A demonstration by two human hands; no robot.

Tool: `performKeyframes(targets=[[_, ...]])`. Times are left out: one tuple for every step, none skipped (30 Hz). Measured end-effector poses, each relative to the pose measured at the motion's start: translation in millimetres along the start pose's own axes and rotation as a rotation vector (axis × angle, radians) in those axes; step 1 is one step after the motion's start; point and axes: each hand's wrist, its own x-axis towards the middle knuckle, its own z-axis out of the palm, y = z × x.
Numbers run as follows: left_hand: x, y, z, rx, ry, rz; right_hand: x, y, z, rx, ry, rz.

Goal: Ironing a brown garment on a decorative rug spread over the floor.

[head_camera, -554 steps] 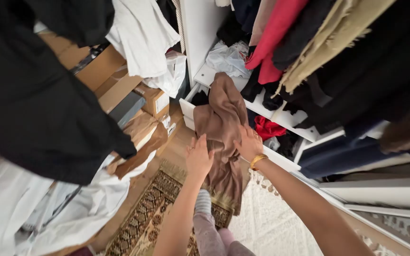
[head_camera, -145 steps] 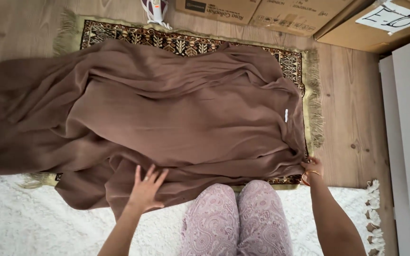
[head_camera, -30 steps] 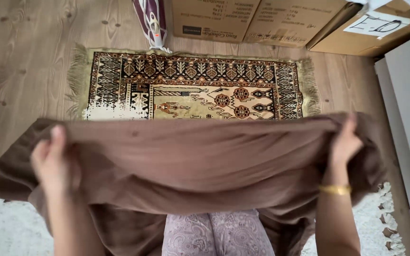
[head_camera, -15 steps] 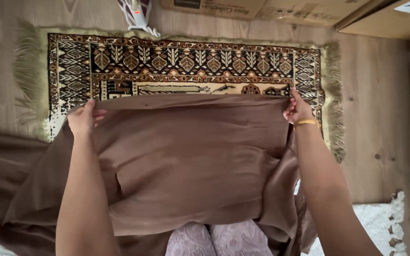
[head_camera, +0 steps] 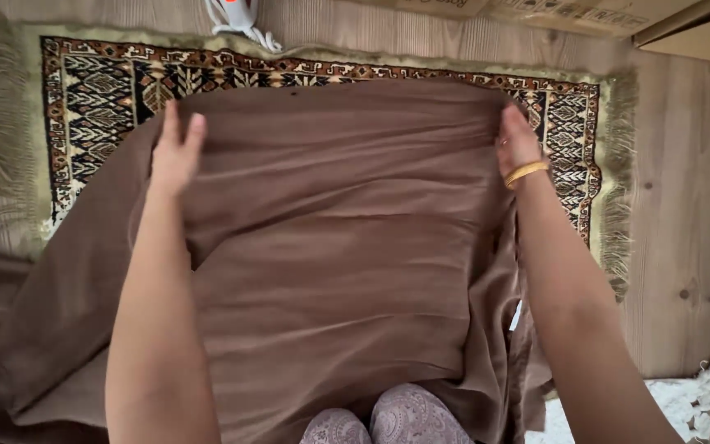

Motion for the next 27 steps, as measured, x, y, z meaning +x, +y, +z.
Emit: performKeyframes(targets=[[-5, 5, 6, 0.161, -0.042, 0.134, -2, 5, 6, -0.174, -0.024, -0.073], [-20, 12, 10, 0.162, -0.045, 0.132, -26, 2, 17, -0.174, -0.023, -0.07], [-36, 19, 15, 0.323, 0.01, 0.271, -50, -2, 29, -0.484, -0.018, -0.307], [-52, 27, 18, 0.484, 0.066, 0.41, -75, -7, 41, -0.794, -0.014, -0.546], [-80, 41, 19, 0.486, 0.074, 0.413, -107, -3, 51, -0.789, -0.016, -0.552], [-110, 55, 19, 0.562, -0.048, 0.411, -139, 1, 60, -0.827, -0.083, -0.661], [-139, 68, 21, 0.634, -0.17, 0.41, -171, 4, 68, -0.864, -0.146, -0.772], [-160, 76, 19, 0.634, -0.163, 0.414, -194, 0, 77, -0.862, -0.146, -0.78], [-188, 82, 18, 0.664, -0.198, 0.602, -223, -3, 81, -1.014, -0.321, -0.794], [-216, 88, 17, 0.691, -0.232, 0.791, -252, -5, 85, -1.163, -0.501, -0.8], [-233, 82, 13, 0.691, -0.229, 0.79, -262, 9, 77, -1.163, -0.502, -0.803], [-251, 75, 10, 0.794, -0.259, 0.771, -272, 21, 69, -1.28, -0.55, -0.852], [-267, 70, 5, 0.9, -0.285, 0.751, -281, 34, 63, -1.394, -0.595, -0.904], [-279, 46, 5, 0.904, -0.278, 0.751, -281, 47, 51, -1.391, -0.594, -0.911], [-292, 22, 4, 0.904, -0.311, 0.674, -282, 61, 40, -1.364, -0.568, -0.916], [-304, -2, 3, 0.902, -0.344, 0.598, -282, 75, 29, -1.336, -0.543, -0.92], [-315, -10, -1, 0.907, -0.337, 0.598, -288, 73, 27, -1.331, -0.543, -0.927], [-325, -19, -5, 0.973, -0.373, 0.608, -294, 70, 26, -1.338, -0.578, -0.91], [-334, -27, -7, 1.037, -0.412, 0.62, -300, 67, 23, -1.348, -0.61, -0.89], [-343, -32, -9, 1.039, -0.408, 0.623, -306, 70, 19, -1.346, -0.607, -0.896], [-352, -37, -11, 1.057, -0.465, 0.588, -312, 72, 13, -1.401, -0.622, -0.845], [-362, -41, -13, 1.074, -0.522, 0.553, -318, 73, 8, -1.456, -0.635, -0.793], [-371, -50, -14, 1.078, -0.512, 0.555, -328, 72, 4, -1.453, -0.632, -0.804], [-381, -59, -15, 1.103, -0.483, 0.523, -338, 71, 0, -1.529, -0.644, -0.791], [-389, -68, -15, 1.128, -0.448, 0.489, -346, 69, -4, -1.603, -0.655, -0.782], [-393, -63, -19, 1.133, -0.433, 0.489, -351, 61, -5, -1.599, -0.652, -0.799], [-400, -58, -24, 1.146, -0.494, 0.329, -359, 53, -8, -1.652, -0.568, -0.685]])
